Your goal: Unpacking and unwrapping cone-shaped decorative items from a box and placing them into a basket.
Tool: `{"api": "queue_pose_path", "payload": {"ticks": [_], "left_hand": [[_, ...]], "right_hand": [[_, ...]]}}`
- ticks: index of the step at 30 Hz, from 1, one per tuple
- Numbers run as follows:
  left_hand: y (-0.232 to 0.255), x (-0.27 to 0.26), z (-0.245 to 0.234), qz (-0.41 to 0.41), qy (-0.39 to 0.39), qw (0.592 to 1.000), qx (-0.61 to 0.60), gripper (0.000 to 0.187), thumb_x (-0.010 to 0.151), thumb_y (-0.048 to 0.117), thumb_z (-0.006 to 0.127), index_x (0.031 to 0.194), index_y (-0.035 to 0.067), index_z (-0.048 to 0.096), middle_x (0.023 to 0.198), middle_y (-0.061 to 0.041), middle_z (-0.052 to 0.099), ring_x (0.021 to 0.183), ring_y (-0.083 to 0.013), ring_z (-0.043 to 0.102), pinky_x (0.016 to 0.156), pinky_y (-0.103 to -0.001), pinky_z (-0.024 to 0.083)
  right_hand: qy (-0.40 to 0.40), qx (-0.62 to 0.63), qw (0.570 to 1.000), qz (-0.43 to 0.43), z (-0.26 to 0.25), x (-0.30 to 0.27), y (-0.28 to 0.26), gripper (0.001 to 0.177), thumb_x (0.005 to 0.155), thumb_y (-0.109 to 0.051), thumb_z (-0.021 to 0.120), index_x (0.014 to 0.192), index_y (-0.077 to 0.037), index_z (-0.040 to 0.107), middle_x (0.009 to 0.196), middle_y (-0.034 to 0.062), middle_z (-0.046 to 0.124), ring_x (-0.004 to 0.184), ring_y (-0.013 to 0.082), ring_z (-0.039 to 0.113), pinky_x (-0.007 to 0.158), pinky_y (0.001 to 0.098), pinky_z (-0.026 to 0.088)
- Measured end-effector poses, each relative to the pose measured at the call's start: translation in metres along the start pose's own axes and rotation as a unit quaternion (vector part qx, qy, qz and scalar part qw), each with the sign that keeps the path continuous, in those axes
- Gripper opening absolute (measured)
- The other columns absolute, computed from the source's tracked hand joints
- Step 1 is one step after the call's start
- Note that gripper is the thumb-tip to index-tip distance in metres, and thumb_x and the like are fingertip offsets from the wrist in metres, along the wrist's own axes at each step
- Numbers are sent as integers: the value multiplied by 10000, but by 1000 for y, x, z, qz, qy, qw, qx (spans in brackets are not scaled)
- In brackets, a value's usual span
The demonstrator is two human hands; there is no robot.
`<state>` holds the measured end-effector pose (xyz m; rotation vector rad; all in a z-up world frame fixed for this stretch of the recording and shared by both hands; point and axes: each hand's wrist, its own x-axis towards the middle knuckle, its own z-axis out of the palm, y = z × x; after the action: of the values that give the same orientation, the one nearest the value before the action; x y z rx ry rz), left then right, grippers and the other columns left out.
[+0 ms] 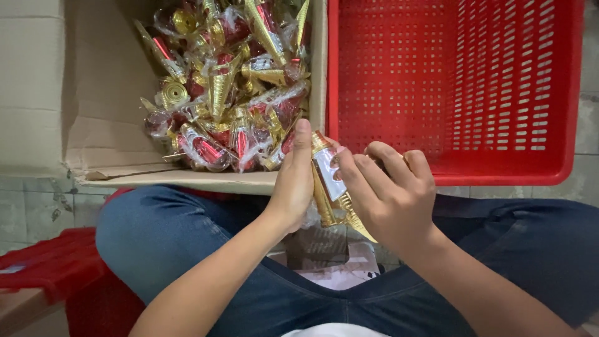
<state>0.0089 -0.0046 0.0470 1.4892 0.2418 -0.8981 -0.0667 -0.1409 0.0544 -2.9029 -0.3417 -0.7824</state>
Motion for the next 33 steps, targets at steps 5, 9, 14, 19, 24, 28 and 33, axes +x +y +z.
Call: {"api": "queue_pose_path", "payload": {"ticks": [5,9,14,19,24,28,33], "left_hand": [[-7,6,-7,62,-82,994,-45,709,965,650,203,989,86,632,874,-56,635,773,-135,582,733,-297,472],[-10,20,-19,25,-129,979,-153,516,1016,565,323,1038,127,595,986,-55,599,891,-170,543,897,-361,408],[-20,22,-18,73,-180,957,-214,417,1040,407,283,944,123,572,949,-41,591,822,-160,533,775,-334,449],[-18,16,-13,170,-208,936,-225,375,1045,333,303,906,78,539,958,-65,499,864,-144,519,842,-312,427],[-22,16,-11,175,-190,937,-236,465,1072,375,274,867,61,550,1082,-49,461,904,-145,485,883,-319,431],[-22,14,-10,194,-213,925,-246,464,1085,354,262,864,59,544,1019,-54,476,887,-155,488,875,-321,431],[-21,15,-11,163,-167,948,-215,689,992,643,278,804,73,619,876,-56,575,774,-152,557,722,-305,475]], "right_hand": [[33,-25,999,-3,3,0,-2,149,948,-121,819,1083,-59,805,890,43,747,928,186,690,726,342,388],[45,19,999,-6,1,8,4,252,929,-95,810,1170,-33,767,915,45,756,936,197,675,747,331,387],[20,108,994,17,-4,2,2,314,844,-9,813,1153,-13,757,1023,85,775,941,229,682,790,353,451],[8,143,987,68,-5,-3,1,459,734,-68,888,1159,-35,719,1068,67,775,977,252,694,823,369,500],[8,120,991,58,-12,-1,1,280,722,-155,897,955,-69,768,922,37,759,903,224,679,732,352,471],[14,87,995,40,-17,0,0,192,753,-155,871,913,-125,769,939,4,746,908,204,665,715,344,455],[14,72,997,3,-23,-1,3,180,803,-71,841,974,-65,788,969,58,759,920,221,707,732,337,472]]}}
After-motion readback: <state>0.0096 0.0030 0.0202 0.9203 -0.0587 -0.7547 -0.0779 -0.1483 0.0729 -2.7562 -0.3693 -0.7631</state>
